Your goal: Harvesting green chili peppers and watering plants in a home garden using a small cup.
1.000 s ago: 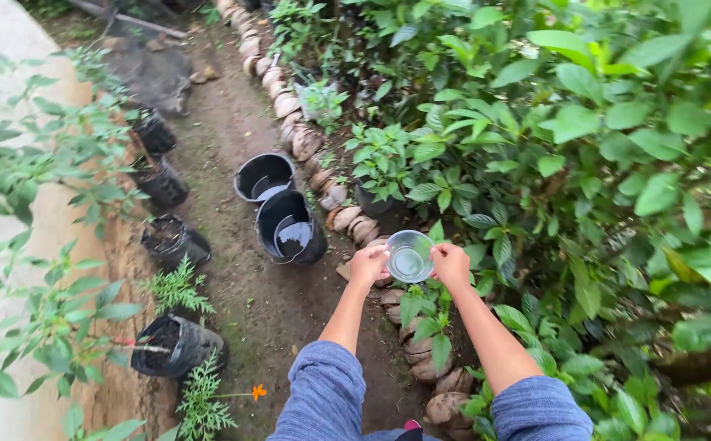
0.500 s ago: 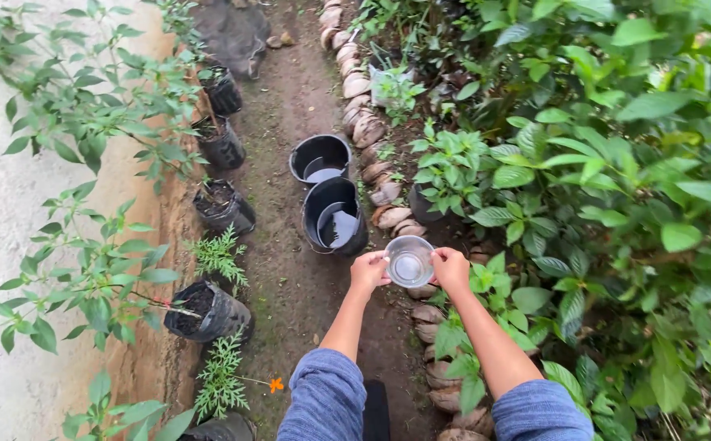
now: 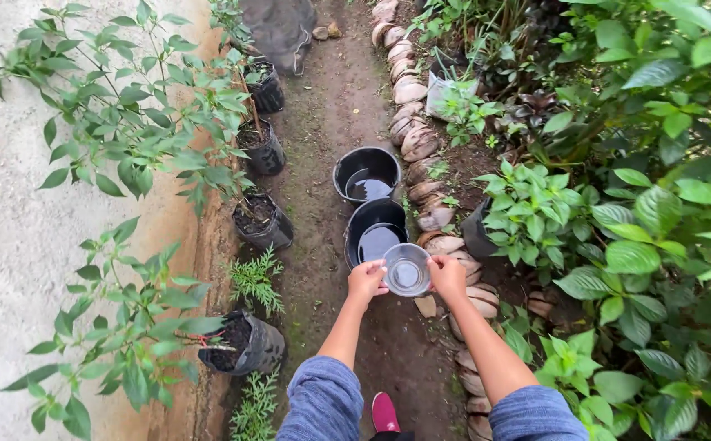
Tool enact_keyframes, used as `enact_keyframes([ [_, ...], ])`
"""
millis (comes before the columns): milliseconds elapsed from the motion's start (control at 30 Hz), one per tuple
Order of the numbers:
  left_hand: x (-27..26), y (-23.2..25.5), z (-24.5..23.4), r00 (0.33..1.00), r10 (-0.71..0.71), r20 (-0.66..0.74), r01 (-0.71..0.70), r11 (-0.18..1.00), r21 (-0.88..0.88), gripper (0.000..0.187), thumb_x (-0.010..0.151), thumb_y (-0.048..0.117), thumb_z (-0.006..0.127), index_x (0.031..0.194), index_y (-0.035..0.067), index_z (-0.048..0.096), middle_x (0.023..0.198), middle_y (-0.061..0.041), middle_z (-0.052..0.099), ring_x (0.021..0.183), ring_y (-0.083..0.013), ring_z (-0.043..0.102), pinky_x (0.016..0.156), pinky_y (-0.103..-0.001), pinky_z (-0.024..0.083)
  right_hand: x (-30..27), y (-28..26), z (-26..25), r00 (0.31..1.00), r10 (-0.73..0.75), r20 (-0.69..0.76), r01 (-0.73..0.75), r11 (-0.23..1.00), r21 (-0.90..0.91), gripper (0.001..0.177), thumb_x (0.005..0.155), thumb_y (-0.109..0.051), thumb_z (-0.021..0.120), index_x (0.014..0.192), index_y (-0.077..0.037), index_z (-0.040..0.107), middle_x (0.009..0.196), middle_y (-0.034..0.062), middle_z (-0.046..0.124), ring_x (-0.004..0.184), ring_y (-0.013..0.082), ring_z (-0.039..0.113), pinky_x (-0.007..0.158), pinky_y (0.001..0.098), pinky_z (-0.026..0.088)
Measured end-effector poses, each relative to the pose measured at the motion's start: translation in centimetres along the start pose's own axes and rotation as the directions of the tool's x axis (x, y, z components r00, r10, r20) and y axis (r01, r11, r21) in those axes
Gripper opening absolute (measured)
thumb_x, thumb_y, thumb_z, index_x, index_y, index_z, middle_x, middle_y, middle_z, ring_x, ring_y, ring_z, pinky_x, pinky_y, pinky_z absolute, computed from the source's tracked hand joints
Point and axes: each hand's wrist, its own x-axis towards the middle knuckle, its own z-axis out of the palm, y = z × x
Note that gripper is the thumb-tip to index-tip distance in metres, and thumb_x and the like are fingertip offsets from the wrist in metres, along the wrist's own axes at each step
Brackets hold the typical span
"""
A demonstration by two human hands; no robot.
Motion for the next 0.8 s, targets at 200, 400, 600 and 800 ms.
enact_keyframes([
  [200, 6.2, 3.3, -3.0, 1.0, 0.008, -0.015, -0.008, 1.0, 0.011, 0.03, 0.091, 0.011, 0.071, 0.121, 0.007, 0.075, 0.082, -0.003, 0.069, 0.063, -0.0113, 0.066, 0.059, -0.03, 0.064, 5.6, -3.9, 4.1, 0.999, -0.013, 0.029, 0.014, 1.0, -0.013, 0.021, 0.094, -0.021, 0.069, 0.098, -0.001, 0.076, 0.069, 0.008, 0.073, 0.045, 0.0152, 0.065, 0.044, 0.0317, 0.052],
  [400, 11.3, 4.4, -3.8, 0.999, 0.007, -0.032, -0.008, 1.0, -0.03, 0.03, 0.092, 0.011, 0.071, 0.121, 0.007, 0.074, 0.082, -0.002, 0.07, 0.063, -0.0117, 0.066, 0.058, -0.03, 0.061, 11.4, -4.2, 6.6, 0.991, 0.054, 0.124, -0.058, 0.998, 0.032, 0.023, 0.097, -0.021, 0.067, 0.098, 0.0, 0.074, 0.071, 0.0076, 0.072, 0.046, 0.0152, 0.065, 0.042, 0.0313, 0.052],
  [600, 16.4, 4.1, -3.5, 0.997, -0.025, -0.076, 0.021, 0.998, -0.062, 0.032, 0.091, 0.01, 0.07, 0.123, 0.006, 0.072, 0.084, -0.003, 0.071, 0.063, -0.0121, 0.067, 0.057, -0.03, 0.062, 17.8, -2.6, 8.7, 0.974, 0.088, 0.21, -0.095, 0.995, 0.024, 0.02, 0.097, -0.02, 0.067, 0.096, -0.001, 0.073, 0.072, 0.0066, 0.072, 0.045, 0.0155, 0.064, 0.042, 0.0316, 0.051],
  [800, 22.9, 1.4, -3.2, 0.988, -0.071, -0.136, 0.06, 0.995, -0.085, 0.033, 0.092, 0.008, 0.068, 0.125, 0.006, 0.071, 0.084, -0.005, 0.072, 0.063, -0.0117, 0.067, 0.057, -0.029, 0.062, 24.2, 0.1, 11.7, 0.963, 0.115, 0.244, -0.115, 0.993, -0.017, 0.014, 0.095, -0.015, 0.068, 0.095, -0.001, 0.068, 0.072, 0.0062, 0.073, 0.046, 0.0157, 0.064, 0.041, 0.032, 0.051],
])
